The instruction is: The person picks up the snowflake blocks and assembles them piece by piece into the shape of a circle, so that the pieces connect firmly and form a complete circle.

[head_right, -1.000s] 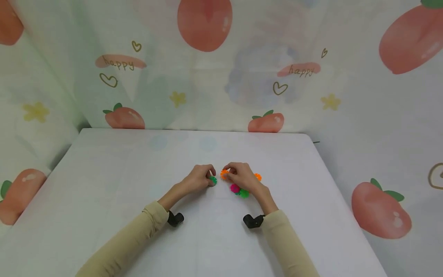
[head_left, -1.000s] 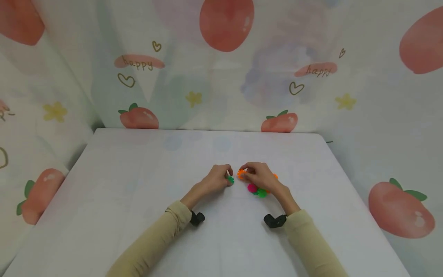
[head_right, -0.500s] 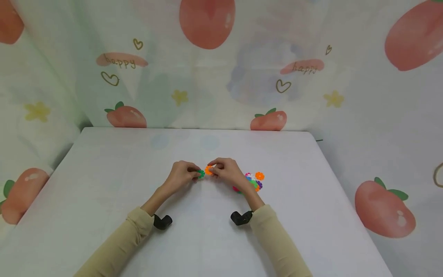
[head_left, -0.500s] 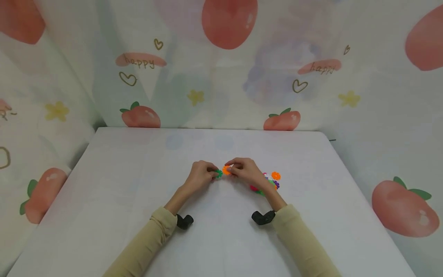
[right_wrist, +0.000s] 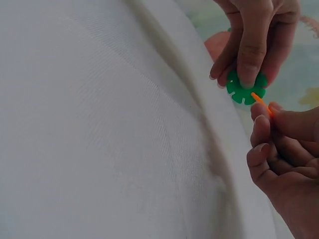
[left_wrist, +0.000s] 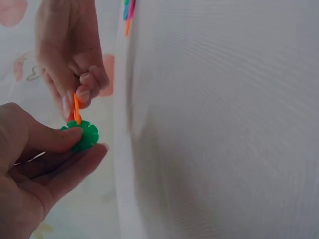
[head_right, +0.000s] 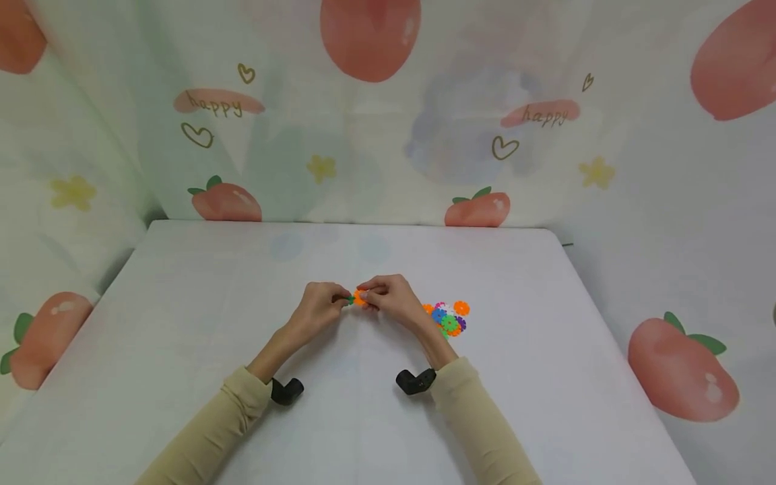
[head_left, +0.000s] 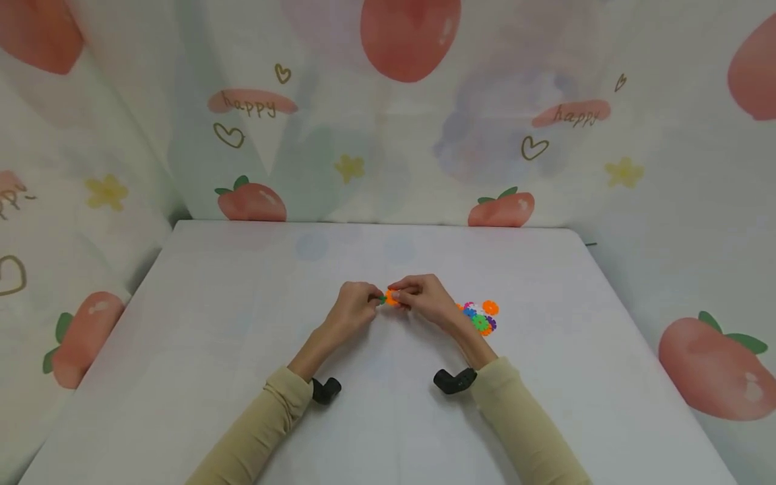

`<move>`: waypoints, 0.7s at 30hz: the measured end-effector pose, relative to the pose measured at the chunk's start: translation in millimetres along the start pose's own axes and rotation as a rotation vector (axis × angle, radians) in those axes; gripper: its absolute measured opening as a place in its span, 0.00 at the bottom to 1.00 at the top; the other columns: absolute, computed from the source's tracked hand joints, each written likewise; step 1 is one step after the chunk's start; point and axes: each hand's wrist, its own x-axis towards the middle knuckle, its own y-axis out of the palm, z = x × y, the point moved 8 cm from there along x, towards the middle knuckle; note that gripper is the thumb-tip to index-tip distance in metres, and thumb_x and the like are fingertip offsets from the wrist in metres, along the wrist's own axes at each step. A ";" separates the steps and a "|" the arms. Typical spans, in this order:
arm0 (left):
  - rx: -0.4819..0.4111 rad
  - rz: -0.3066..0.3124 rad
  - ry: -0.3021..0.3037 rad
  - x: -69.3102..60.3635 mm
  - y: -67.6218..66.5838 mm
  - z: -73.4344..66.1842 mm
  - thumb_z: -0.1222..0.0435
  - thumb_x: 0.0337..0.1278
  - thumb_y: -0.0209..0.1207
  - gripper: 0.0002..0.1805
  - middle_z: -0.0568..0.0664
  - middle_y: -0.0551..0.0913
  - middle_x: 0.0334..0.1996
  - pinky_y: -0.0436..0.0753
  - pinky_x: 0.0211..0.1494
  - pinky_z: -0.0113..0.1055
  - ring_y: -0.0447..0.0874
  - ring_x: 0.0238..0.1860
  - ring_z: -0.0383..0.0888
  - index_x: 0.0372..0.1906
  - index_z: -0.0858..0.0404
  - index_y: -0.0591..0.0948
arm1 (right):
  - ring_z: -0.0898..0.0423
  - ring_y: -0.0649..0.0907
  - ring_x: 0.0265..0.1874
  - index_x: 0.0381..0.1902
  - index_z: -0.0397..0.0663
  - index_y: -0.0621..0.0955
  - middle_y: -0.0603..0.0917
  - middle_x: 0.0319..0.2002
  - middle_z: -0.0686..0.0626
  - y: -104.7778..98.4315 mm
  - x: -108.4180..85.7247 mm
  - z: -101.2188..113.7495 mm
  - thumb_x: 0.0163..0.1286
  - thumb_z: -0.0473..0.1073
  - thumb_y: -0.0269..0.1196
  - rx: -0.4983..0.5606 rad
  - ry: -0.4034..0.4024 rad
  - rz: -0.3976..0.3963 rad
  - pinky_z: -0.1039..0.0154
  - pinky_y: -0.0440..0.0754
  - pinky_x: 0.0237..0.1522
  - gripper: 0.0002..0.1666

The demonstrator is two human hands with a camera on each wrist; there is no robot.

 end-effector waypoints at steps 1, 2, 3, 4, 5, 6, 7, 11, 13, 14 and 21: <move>0.007 -0.011 0.016 -0.1 -1.2 -1.7 0.79 0.57 0.64 0.06 0.57 0.91 0.33 0.88 0.43 0.40 0.89 0.35 0.50 0.36 0.71 0.90 | 0.51 0.87 0.31 0.52 0.34 0.86 0.91 0.36 0.42 0.2 1.1 0.7 0.74 0.34 0.62 0.002 -0.008 0.000 0.64 0.85 0.38 0.13; 0.009 -0.018 0.030 -0.3 -2.0 -3.2 0.79 0.57 0.64 0.06 0.57 0.91 0.33 0.87 0.43 0.41 0.89 0.35 0.50 0.36 0.72 0.90 | 0.52 0.87 0.30 0.52 0.34 0.86 0.91 0.36 0.42 0.3 2.6 0.6 0.73 0.34 0.63 0.006 -0.012 -0.001 0.65 0.85 0.37 0.13; 0.010 -0.020 0.039 -0.5 -2.2 -4.1 0.80 0.57 0.63 0.06 0.57 0.91 0.33 0.88 0.43 0.41 0.89 0.35 0.50 0.36 0.72 0.90 | 0.52 0.86 0.29 0.52 0.33 0.86 0.91 0.36 0.42 0.7 3.6 0.6 0.74 0.33 0.62 0.006 -0.019 0.005 0.65 0.85 0.37 0.13; 0.012 -0.019 0.049 -0.7 -2.4 -5.5 0.80 0.56 0.63 0.07 0.58 0.91 0.33 0.87 0.43 0.41 0.89 0.34 0.50 0.35 0.72 0.89 | 0.53 0.86 0.29 0.52 0.33 0.86 0.91 0.36 0.42 1.2 4.6 0.6 0.74 0.33 0.62 0.006 -0.027 0.012 0.65 0.84 0.36 0.13; 0.010 -0.016 0.058 -0.8 -2.3 -6.8 0.81 0.56 0.62 0.08 0.58 0.91 0.33 0.87 0.43 0.41 0.89 0.34 0.51 0.36 0.73 0.89 | 0.53 0.85 0.28 0.52 0.32 0.86 0.91 0.36 0.41 1.6 5.2 0.5 0.74 0.32 0.62 0.007 -0.033 0.020 0.65 0.84 0.36 0.13; 0.012 -0.012 0.067 -1.1 -2.2 -8.1 0.81 0.56 0.62 0.08 0.58 0.91 0.33 0.87 0.42 0.41 0.89 0.34 0.50 0.36 0.73 0.89 | 0.54 0.85 0.28 0.52 0.32 0.86 0.91 0.36 0.41 2.1 5.6 0.1 0.74 0.32 0.62 0.008 -0.039 0.031 0.65 0.84 0.36 0.13; 0.016 -0.008 0.074 -1.6 -2.2 -9.2 0.81 0.56 0.62 0.08 0.58 0.91 0.33 0.87 0.42 0.41 0.89 0.34 0.50 0.36 0.73 0.89 | 0.54 0.85 0.28 0.53 0.32 0.86 0.91 0.36 0.41 2.6 5.6 -0.3 0.74 0.32 0.61 0.007 -0.041 0.042 0.65 0.83 0.36 0.14; 0.008 -0.006 0.067 -4.2 -4.2 -9.8 0.78 0.58 0.65 0.05 0.57 0.91 0.33 0.87 0.40 0.38 0.89 0.33 0.47 0.37 0.72 0.90 | 0.51 0.86 0.29 0.53 0.35 0.86 0.91 0.35 0.43 -0.2 3.3 -1.1 0.74 0.36 0.63 0.011 -0.024 0.051 0.63 0.84 0.37 0.14; -0.052 -0.003 0.023 -5.5 -6.0 -6.6 0.74 0.60 0.67 0.04 0.55 0.91 0.32 0.86 0.38 0.35 0.87 0.31 0.45 0.38 0.71 0.90 | 0.49 0.86 0.30 0.52 0.38 0.87 0.91 0.34 0.45 -4.6 1.9 -1.7 0.74 0.39 0.65 0.011 -0.001 0.033 0.62 0.84 0.38 0.14; -0.109 0.002 -0.017 -5.9 -6.3 -3.5 0.72 0.62 0.67 0.05 0.55 0.91 0.32 0.86 0.37 0.34 0.87 0.30 0.45 0.39 0.70 0.90 | 0.48 0.86 0.31 0.51 0.39 0.87 0.91 0.33 0.46 -6.9 1.3 -1.4 0.73 0.41 0.66 0.011 0.006 0.026 0.61 0.85 0.39 0.13; -0.640 0.117 -0.385 -8.6 11.8 27.6 0.63 0.67 0.66 0.13 0.60 0.91 0.38 0.90 0.41 0.39 0.92 0.30 0.50 0.48 0.70 0.89 | 0.40 0.84 0.34 0.47 0.41 0.87 0.90 0.34 0.38 -11.3 0.5 -0.7 0.71 0.45 0.69 -0.003 0.021 0.061 0.56 0.81 0.41 0.14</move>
